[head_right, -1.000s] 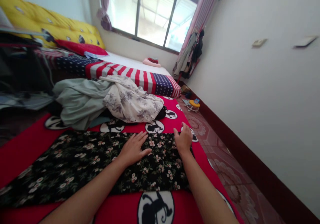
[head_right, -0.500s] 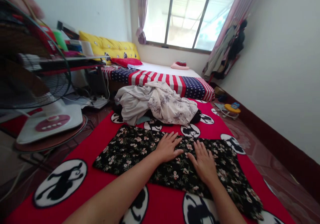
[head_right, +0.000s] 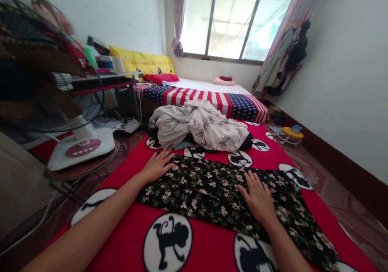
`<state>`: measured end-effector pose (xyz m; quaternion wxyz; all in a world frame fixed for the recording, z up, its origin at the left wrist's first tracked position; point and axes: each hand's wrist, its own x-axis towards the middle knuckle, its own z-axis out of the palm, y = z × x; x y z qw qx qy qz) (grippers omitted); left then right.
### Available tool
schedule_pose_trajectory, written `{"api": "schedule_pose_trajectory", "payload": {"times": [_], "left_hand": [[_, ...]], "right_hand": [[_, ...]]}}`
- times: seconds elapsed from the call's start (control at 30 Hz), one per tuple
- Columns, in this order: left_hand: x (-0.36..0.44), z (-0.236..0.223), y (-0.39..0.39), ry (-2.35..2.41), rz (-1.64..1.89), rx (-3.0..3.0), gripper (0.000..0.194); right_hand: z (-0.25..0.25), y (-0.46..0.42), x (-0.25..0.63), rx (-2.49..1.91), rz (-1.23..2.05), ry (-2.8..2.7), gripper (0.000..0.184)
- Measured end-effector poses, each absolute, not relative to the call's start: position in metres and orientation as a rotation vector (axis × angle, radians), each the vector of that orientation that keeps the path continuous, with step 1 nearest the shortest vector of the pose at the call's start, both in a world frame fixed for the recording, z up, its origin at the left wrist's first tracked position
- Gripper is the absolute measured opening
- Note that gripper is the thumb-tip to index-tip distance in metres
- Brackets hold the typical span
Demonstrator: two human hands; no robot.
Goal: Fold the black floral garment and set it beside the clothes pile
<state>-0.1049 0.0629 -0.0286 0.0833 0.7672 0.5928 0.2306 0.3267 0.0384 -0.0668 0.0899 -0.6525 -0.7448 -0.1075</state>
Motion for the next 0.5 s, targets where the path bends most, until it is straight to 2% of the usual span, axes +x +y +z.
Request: {"api": "schedule_pose_trajectory", "payload": {"times": [0.13, 0.23, 0.37, 0.43, 0.5], "left_hand": [[-0.122, -0.035, 0.059, 1.831, 1.043, 2.086, 0.035], [-0.134, -0.038, 0.056, 1.869, 1.319, 1.824, 0.032], [-0.147, -0.040, 0.054, 1.789, 1.548, 1.511, 0.034], [-0.150, -0.040, 0.053, 1.711, 1.612, 1.413, 0.036], [-0.152, -0.040, 0.052, 1.642, 1.649, 1.337, 0.038]], "right_hand": [[-0.063, 0.039, 0.323, -1.879, -0.305, -2.150, 0.062], [-0.045, 0.033, 0.294, -1.736, -0.281, -2.034, 0.052], [-0.010, 0.005, 0.197, -1.329, 0.075, -2.135, 0.040], [0.003, -0.013, 0.137, -1.225, 0.277, -2.283, 0.051], [0.009, -0.027, 0.085, -1.190, 0.373, -2.435, 0.081]]}}
